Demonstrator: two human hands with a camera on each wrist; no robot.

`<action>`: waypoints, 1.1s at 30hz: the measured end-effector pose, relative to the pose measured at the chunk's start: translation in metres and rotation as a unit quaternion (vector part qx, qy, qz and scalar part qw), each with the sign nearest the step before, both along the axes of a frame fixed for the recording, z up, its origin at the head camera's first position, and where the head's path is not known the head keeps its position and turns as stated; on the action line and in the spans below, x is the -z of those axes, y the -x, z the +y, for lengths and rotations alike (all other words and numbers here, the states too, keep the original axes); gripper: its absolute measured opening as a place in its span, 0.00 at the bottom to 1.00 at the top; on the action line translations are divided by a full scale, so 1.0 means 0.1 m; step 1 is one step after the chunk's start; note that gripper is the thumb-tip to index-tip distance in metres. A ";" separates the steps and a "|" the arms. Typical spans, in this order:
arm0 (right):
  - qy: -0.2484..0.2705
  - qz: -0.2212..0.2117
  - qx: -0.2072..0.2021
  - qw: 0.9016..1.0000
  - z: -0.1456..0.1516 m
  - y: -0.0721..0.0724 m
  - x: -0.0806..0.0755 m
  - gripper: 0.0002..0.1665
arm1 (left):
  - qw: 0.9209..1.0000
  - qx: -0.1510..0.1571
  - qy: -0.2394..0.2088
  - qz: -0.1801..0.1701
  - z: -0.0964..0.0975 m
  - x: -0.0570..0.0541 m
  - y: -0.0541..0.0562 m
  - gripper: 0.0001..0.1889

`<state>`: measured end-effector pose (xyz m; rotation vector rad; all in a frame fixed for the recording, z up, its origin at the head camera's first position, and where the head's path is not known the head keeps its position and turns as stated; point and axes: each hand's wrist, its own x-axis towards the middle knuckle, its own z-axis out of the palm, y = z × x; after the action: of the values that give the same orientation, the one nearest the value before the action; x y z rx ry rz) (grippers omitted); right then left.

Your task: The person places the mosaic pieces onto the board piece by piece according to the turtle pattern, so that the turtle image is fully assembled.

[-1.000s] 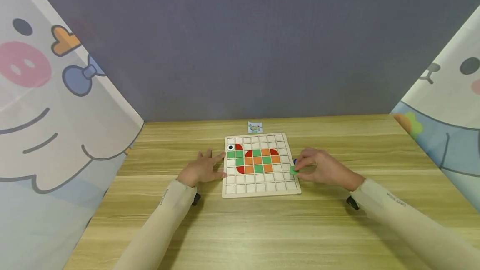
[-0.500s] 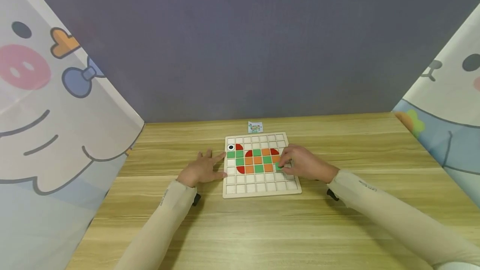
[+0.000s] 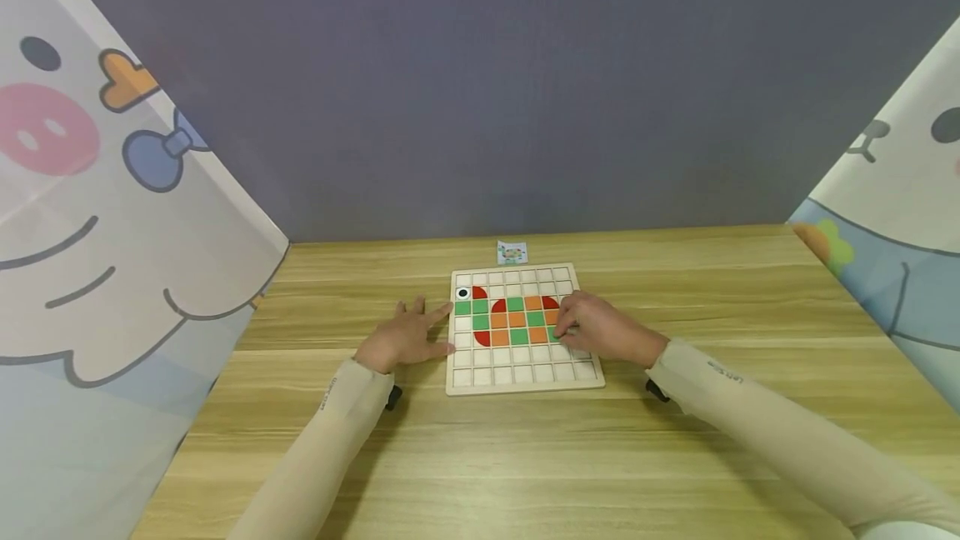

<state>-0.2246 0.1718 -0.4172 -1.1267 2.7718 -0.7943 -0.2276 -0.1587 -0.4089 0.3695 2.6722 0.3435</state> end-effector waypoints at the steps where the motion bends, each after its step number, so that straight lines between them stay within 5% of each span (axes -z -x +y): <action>1: -0.003 0.006 -0.003 1.000 0.00 -0.01 0.00 0.05 | 1.000 0.001 0.000 0.000 0.00 0.00 0.00 0.41; 8: 0.004 0.027 -0.001 1.000 0.09 -0.03 -0.01 0.06 | 1.000 0.007 -0.001 -0.001 -0.01 0.00 -0.01 0.41; 17: -0.005 -0.039 0.109 0.993 0.57 0.07 -0.14 0.11 | 1.000 0.012 0.002 0.001 -0.01 -0.01 -0.01 0.40; 24: -0.044 -0.047 0.084 0.994 0.78 0.08 -0.08 0.13 | 1.000 0.012 0.002 0.001 -0.01 -0.01 -0.01 0.40; 33: -0.037 -0.047 0.135 0.989 0.84 0.06 -0.01 0.09 | 1.000 0.012 -0.003 -0.003 -0.01 -0.02 0.00 0.40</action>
<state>-0.2302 0.2554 -0.4166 -0.6910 2.8823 -0.7372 -0.2273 -0.1594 -0.4066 0.4003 2.6589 0.3459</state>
